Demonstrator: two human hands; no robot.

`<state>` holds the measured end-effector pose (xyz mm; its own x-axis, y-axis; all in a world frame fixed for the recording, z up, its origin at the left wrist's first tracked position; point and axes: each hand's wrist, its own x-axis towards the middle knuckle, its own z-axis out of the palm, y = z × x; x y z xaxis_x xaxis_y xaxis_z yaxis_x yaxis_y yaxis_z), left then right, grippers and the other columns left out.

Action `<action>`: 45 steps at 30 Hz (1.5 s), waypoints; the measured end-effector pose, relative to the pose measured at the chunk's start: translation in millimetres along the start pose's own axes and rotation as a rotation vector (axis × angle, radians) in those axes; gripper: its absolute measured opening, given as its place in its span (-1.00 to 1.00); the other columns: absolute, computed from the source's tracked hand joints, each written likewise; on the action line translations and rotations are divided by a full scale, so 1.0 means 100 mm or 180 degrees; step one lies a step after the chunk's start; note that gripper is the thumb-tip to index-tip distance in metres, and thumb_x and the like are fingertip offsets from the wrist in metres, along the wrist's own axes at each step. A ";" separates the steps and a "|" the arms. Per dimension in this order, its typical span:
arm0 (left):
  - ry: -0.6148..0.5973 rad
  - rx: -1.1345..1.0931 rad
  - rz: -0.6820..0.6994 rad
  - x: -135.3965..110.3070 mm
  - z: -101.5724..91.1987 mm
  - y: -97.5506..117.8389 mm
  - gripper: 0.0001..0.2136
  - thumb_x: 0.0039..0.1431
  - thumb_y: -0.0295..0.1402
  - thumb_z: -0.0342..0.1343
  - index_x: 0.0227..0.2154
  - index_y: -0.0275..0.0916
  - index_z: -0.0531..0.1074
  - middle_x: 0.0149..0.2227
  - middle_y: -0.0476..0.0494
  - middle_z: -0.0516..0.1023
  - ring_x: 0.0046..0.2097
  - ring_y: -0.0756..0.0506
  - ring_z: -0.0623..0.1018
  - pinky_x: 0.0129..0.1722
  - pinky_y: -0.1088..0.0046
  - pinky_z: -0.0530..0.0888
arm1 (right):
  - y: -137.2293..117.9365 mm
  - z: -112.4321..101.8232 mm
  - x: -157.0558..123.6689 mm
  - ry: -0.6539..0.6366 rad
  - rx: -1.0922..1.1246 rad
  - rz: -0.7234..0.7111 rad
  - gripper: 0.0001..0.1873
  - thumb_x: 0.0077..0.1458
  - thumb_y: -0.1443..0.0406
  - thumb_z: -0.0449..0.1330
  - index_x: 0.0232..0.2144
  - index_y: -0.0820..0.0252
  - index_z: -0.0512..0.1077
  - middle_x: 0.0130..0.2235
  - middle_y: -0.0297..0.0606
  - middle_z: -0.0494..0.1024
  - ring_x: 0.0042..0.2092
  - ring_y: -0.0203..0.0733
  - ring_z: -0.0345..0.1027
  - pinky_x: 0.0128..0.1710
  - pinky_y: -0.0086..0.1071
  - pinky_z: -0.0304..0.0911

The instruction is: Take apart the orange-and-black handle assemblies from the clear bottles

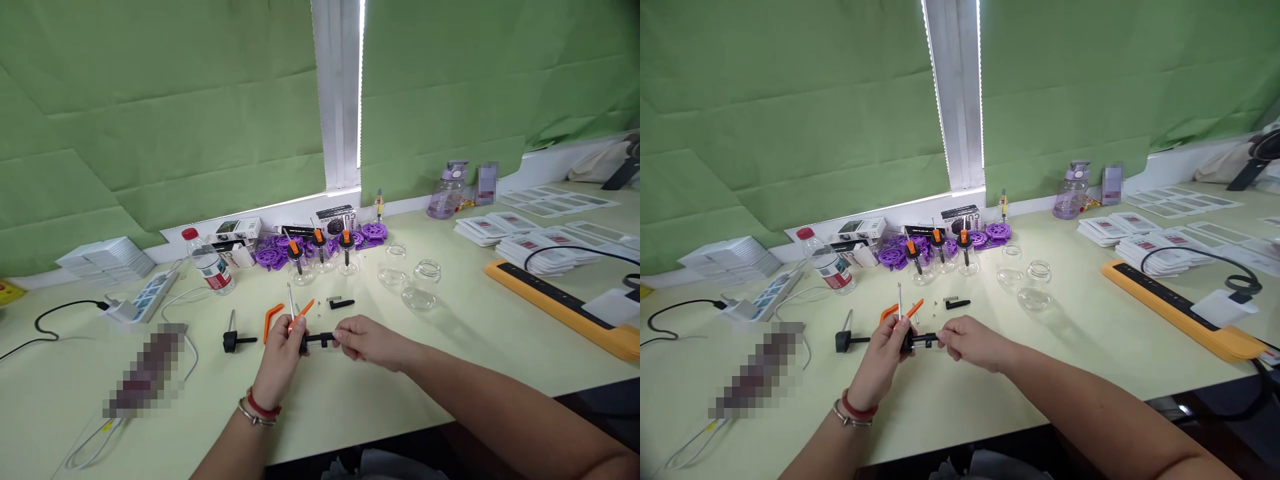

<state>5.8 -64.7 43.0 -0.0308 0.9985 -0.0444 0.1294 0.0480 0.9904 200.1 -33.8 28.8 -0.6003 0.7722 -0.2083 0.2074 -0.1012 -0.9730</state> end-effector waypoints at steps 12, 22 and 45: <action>-0.0239 -0.0575 -0.0207 0.08 0.12 -0.23 -0.73 0.15 -0.08 -0.01 -0.40 -0.16 0.13 -0.49 0.11 0.21 -0.57 0.09 0.21 -0.66 0.57 0.18 | 0.29 -0.03 0.19 0.0029 0.0450 -0.0011 -0.59 0.06 -0.01 0.12 -0.49 0.25 0.35 -0.69 -0.50 0.19 -0.63 -0.45 -0.10 -0.60 -0.48 -0.19; -0.0467 -0.0596 -0.0371 0.05 0.02 -0.19 -0.68 0.16 -0.02 -0.09 -0.42 -0.21 0.21 -0.57 0.07 0.33 -0.67 0.09 0.28 -0.70 0.57 0.08 | 0.24 0.00 0.13 -0.0055 0.0084 -0.0114 -0.62 0.08 0.02 0.10 -0.50 0.22 0.35 -0.66 -0.51 0.07 -0.59 -0.41 -0.16 -0.60 -0.48 -0.19; -0.0387 -0.1054 -0.0762 0.13 0.00 -0.28 -0.66 0.07 -0.02 0.04 -0.31 -0.22 0.25 -0.56 0.04 0.39 -0.66 0.03 0.38 -0.76 0.59 0.12 | 0.27 -0.10 0.22 0.0325 -0.0611 -0.0818 -0.70 0.10 0.11 0.10 -0.28 0.19 0.47 -0.51 -0.40 0.31 -0.49 -0.34 0.10 -0.49 -0.46 0.04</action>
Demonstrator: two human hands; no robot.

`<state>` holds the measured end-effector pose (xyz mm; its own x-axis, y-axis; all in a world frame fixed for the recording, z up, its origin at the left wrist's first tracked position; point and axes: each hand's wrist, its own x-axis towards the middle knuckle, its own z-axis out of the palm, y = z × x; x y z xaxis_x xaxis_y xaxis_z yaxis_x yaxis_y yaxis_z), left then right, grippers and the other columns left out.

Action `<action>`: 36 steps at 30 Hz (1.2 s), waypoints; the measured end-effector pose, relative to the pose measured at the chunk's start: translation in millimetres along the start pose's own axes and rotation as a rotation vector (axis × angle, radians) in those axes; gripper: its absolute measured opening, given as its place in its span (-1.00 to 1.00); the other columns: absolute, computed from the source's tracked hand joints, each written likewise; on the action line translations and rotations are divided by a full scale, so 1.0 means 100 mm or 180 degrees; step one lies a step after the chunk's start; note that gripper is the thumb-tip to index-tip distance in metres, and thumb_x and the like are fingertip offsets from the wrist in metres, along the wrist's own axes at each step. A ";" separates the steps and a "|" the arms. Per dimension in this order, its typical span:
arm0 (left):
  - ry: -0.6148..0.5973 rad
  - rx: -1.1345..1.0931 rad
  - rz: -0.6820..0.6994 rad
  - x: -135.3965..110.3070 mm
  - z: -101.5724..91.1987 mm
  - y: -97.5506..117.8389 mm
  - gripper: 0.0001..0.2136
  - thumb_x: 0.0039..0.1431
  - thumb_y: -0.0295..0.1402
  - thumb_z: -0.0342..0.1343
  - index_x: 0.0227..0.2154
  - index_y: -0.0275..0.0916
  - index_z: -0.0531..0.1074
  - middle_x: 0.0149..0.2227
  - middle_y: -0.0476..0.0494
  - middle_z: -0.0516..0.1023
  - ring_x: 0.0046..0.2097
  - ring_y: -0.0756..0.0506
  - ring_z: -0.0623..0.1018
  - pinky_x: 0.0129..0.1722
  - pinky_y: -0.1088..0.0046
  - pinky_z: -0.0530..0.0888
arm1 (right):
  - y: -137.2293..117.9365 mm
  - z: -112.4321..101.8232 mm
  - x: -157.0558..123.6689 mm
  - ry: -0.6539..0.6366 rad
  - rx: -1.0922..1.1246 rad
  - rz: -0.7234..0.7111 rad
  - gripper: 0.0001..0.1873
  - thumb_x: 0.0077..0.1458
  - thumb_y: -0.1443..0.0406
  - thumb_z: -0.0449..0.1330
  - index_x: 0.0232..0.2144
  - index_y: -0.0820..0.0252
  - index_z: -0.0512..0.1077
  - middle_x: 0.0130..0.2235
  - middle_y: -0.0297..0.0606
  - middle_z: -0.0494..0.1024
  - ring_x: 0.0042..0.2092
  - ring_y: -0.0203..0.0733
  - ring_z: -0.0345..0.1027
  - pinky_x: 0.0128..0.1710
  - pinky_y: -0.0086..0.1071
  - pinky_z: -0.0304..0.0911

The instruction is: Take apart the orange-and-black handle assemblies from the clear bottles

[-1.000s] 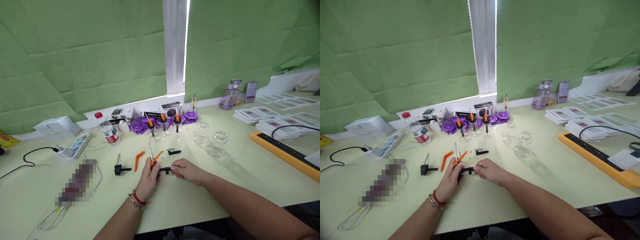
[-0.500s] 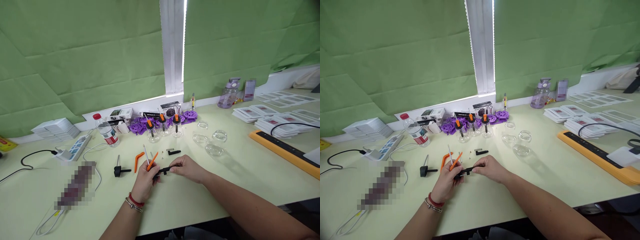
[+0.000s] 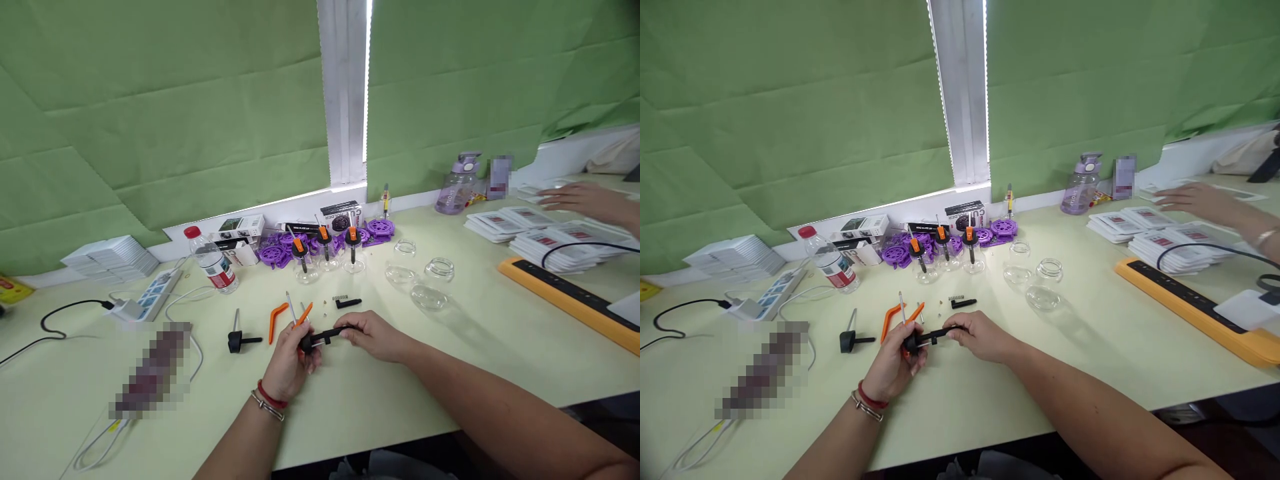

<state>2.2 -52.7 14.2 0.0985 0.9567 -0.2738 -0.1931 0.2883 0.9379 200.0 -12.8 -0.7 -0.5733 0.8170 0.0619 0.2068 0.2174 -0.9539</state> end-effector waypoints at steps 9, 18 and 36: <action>0.0765 0.2484 0.2489 -0.17 -0.05 0.09 -0.35 0.03 -0.16 0.17 0.17 -0.14 0.09 0.32 -0.27 -0.15 0.30 -0.32 -0.02 0.18 0.02 0.08 | -0.11 -0.03 -0.10 -0.0057 -0.0200 -0.0335 -0.65 0.23 0.09 -0.08 -0.39 0.19 0.34 -0.53 -0.39 0.28 -0.48 -0.33 0.11 -0.44 -0.45 0.08; 0.0342 0.2354 0.2147 -0.30 -0.10 0.29 -0.52 -0.06 -0.07 0.22 -0.11 -0.21 0.36 -0.39 -0.16 0.51 -0.36 -0.16 0.51 -0.29 0.30 0.41 | -0.38 -0.09 -0.19 0.0142 -0.0788 -0.1021 -0.68 0.21 0.15 0.01 -0.14 0.18 0.42 -0.30 -0.20 0.49 -0.28 -0.21 0.32 -0.26 -0.38 0.20; 0.0175 0.0206 0.0017 0.04 0.06 0.11 -0.71 0.08 -0.07 0.06 -0.40 -0.22 0.27 -0.56 0.02 0.43 -0.65 0.01 0.40 -0.64 0.50 0.34 | -0.01 0.04 0.09 -0.0010 0.0141 0.0401 -0.79 0.09 0.35 0.03 -0.20 0.22 0.35 -0.51 -0.38 0.31 -0.44 -0.30 0.17 -0.44 -0.43 0.10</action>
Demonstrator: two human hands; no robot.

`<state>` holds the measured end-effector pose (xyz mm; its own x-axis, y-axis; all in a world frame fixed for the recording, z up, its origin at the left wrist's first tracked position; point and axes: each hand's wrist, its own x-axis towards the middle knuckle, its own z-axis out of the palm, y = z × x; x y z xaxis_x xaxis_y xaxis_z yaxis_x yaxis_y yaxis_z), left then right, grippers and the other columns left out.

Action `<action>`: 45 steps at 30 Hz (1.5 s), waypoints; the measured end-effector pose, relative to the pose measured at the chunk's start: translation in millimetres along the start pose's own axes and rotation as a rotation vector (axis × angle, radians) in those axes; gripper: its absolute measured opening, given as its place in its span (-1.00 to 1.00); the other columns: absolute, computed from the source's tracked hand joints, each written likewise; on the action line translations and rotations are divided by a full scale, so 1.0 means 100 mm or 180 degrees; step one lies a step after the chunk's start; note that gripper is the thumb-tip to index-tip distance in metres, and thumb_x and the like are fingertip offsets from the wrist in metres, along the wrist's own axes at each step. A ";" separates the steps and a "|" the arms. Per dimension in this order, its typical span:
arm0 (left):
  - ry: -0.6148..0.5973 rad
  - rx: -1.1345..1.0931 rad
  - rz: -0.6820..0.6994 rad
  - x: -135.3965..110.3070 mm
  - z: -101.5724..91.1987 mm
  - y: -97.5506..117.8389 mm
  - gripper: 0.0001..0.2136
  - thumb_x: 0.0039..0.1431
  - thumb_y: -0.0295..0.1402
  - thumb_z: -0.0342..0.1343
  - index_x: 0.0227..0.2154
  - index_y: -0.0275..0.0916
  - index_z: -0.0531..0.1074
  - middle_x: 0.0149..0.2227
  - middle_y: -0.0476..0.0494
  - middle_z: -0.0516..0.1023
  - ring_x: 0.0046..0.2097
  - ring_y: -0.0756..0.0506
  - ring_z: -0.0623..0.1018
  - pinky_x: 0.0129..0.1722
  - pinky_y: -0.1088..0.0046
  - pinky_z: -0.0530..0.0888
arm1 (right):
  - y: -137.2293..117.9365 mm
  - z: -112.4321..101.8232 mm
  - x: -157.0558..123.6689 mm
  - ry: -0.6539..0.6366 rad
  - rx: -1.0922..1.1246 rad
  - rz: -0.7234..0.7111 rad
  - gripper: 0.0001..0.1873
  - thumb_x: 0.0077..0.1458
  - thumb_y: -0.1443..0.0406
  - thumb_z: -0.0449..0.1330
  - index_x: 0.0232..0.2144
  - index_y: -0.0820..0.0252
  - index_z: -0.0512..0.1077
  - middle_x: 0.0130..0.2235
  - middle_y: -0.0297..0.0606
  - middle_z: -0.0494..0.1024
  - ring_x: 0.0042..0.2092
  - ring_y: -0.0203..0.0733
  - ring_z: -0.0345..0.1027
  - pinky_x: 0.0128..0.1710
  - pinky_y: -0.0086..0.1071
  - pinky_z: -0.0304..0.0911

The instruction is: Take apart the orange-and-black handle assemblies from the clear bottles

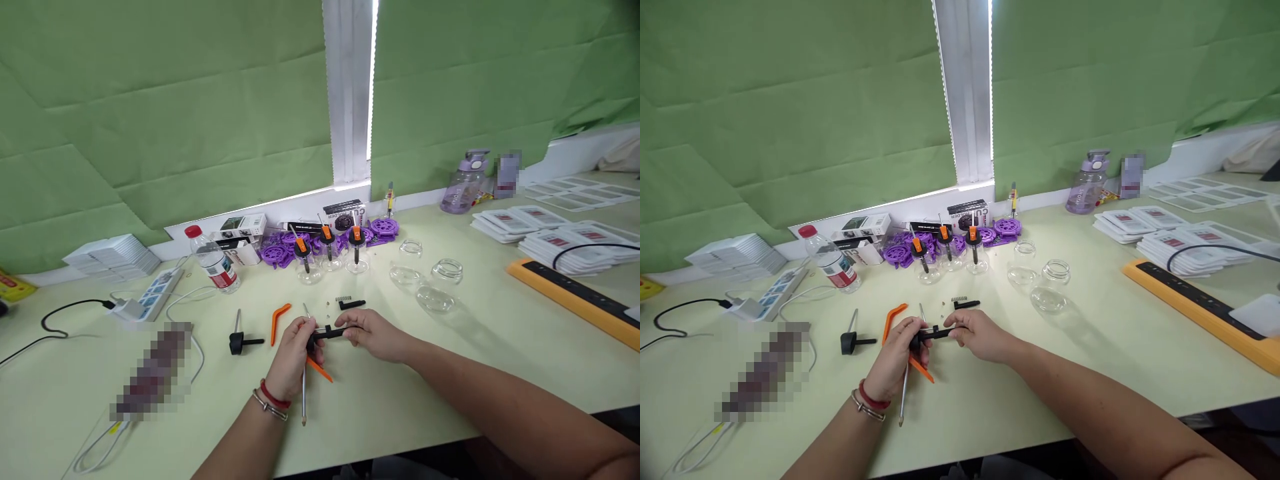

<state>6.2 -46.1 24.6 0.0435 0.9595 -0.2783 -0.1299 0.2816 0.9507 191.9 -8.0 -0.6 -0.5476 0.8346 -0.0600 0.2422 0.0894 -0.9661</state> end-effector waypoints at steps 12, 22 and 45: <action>0.0416 0.0221 -0.0084 0.09 0.14 -0.13 -0.69 0.08 -0.05 0.03 -0.48 -0.21 0.19 -0.65 0.08 0.33 -0.69 0.03 0.36 -0.69 0.54 0.27 | 0.06 0.12 0.03 0.0147 -0.0682 -0.0246 -0.71 0.08 0.43 -0.03 -0.12 0.10 0.23 -0.52 -0.46 0.24 -0.50 -0.33 0.08 -0.46 -0.45 0.04; 0.0561 0.0045 -0.0168 0.13 0.14 -0.15 -0.69 0.07 -0.06 0.04 -0.47 -0.22 0.21 -0.67 0.07 0.33 -0.71 0.04 0.35 -0.70 0.56 0.25 | 0.09 0.09 0.10 0.0025 -0.0443 -0.0157 -0.73 0.07 0.45 -0.06 -0.18 0.10 0.26 -0.55 -0.48 0.20 -0.51 -0.34 0.03 -0.49 -0.48 0.01; 0.0598 0.0124 -0.0238 0.13 0.16 -0.11 -0.71 0.13 -0.09 0.00 -0.47 -0.22 0.18 -0.66 0.08 0.31 -0.71 0.05 0.35 -0.69 0.56 0.26 | 0.12 0.08 0.13 0.0046 -0.0370 -0.0244 -0.76 0.07 0.44 -0.04 -0.20 0.12 0.26 -0.54 -0.47 0.22 -0.50 -0.34 0.07 -0.45 -0.47 0.04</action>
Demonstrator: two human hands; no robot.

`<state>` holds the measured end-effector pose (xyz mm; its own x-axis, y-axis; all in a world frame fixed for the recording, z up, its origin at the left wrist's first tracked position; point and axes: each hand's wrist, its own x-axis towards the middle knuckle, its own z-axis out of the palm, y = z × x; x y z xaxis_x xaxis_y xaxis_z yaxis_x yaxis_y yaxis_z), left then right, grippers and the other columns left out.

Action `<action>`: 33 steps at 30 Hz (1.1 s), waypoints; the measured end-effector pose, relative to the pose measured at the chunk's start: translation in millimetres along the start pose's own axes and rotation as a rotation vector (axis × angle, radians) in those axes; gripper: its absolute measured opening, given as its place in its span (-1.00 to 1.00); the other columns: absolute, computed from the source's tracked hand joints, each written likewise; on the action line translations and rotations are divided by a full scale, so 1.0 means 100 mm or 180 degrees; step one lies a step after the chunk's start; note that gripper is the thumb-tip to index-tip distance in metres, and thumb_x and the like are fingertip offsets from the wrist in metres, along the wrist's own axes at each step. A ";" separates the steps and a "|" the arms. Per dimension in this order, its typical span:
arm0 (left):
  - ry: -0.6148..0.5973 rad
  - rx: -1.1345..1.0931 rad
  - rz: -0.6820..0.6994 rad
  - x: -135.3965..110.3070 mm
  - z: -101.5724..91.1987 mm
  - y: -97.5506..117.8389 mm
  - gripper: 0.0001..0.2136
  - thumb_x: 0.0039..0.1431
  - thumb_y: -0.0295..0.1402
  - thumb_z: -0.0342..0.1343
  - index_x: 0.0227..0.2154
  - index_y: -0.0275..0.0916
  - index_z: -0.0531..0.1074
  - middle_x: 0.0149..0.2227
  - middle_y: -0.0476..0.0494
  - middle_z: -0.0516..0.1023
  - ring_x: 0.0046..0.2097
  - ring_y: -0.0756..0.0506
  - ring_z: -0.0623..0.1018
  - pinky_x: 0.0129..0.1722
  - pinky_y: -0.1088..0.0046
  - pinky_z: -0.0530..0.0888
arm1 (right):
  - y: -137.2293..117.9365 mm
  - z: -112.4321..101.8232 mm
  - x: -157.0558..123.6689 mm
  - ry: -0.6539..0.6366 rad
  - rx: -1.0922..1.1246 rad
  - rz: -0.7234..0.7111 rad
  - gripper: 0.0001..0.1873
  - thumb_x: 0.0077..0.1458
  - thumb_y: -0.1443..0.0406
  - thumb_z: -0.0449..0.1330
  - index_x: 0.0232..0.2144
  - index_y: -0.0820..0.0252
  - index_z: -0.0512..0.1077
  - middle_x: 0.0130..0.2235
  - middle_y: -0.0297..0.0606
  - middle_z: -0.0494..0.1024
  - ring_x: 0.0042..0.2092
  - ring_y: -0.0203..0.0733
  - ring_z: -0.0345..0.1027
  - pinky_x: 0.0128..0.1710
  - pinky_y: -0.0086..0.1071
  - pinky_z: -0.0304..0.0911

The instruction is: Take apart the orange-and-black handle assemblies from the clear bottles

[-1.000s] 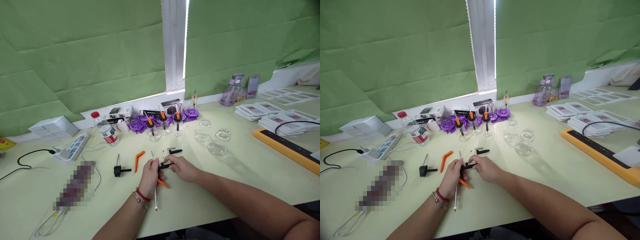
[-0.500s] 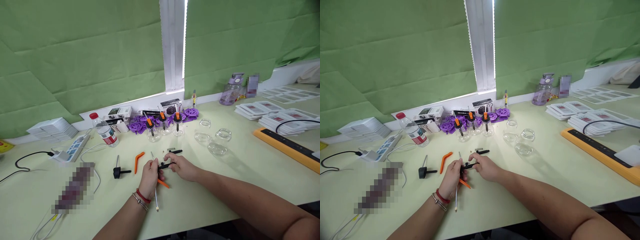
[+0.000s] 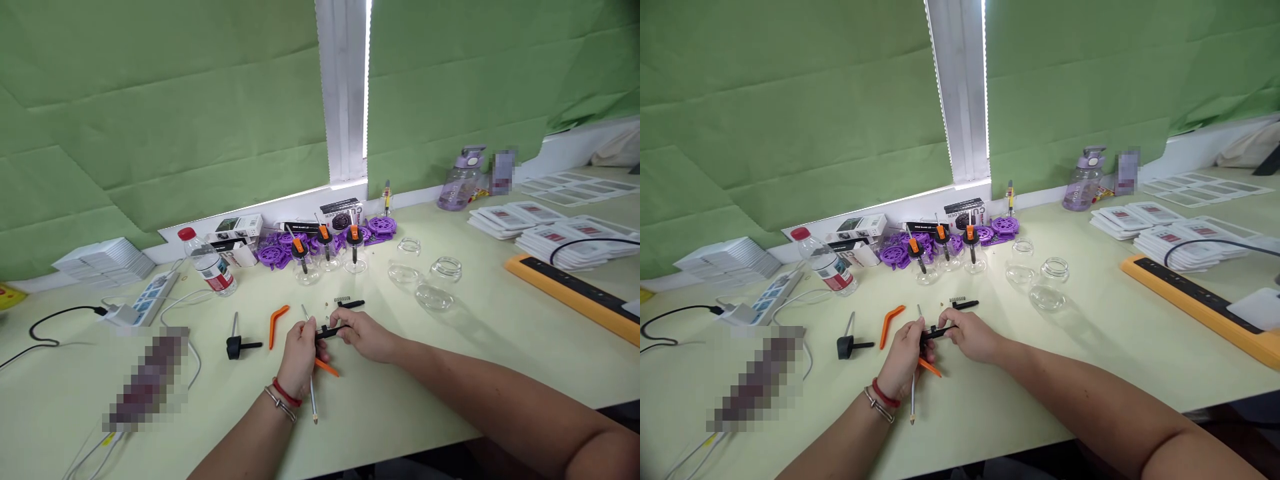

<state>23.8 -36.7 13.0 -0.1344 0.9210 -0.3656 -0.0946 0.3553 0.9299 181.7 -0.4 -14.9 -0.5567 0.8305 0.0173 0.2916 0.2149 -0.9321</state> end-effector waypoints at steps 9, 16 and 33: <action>-0.0031 0.0000 0.0010 0.02 -0.01 -0.01 -0.68 0.11 -0.06 0.02 -0.46 -0.23 0.19 -0.67 0.08 0.32 -0.71 0.04 0.35 -0.69 0.56 0.26 | 0.04 0.01 0.01 0.0016 0.0077 -0.0021 -0.75 0.08 0.44 -0.04 -0.18 0.13 0.27 -0.55 -0.48 0.20 -0.51 -0.35 0.05 -0.46 -0.47 0.04; 0.0000 -0.0020 -0.0049 0.03 0.00 -0.01 -0.70 0.13 -0.06 -0.01 -0.46 -0.22 0.20 -0.66 0.08 0.33 -0.71 0.04 0.34 -0.69 0.55 0.26 | 0.03 0.01 0.01 0.0039 0.0082 0.0002 -0.75 0.08 0.44 -0.04 -0.18 0.12 0.28 -0.55 -0.48 0.20 -0.51 -0.34 0.06 -0.46 -0.46 0.04; -0.0002 0.0000 0.0011 0.04 -0.01 -0.02 -0.67 0.12 -0.04 0.00 -0.46 -0.24 0.22 -0.66 0.07 0.33 -0.70 0.04 0.35 -0.68 0.54 0.27 | 0.04 0.02 0.01 0.0140 0.0064 -0.0062 -0.69 0.07 0.43 -0.02 -0.12 0.11 0.31 -0.53 -0.45 0.23 -0.47 -0.32 0.12 -0.42 -0.44 0.08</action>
<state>22.3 -33.8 9.1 -0.1341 0.9223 -0.3625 -0.0942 0.3523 0.9311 181.0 0.3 -19.4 -0.5274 0.8481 0.0511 0.2650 0.2214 -0.9385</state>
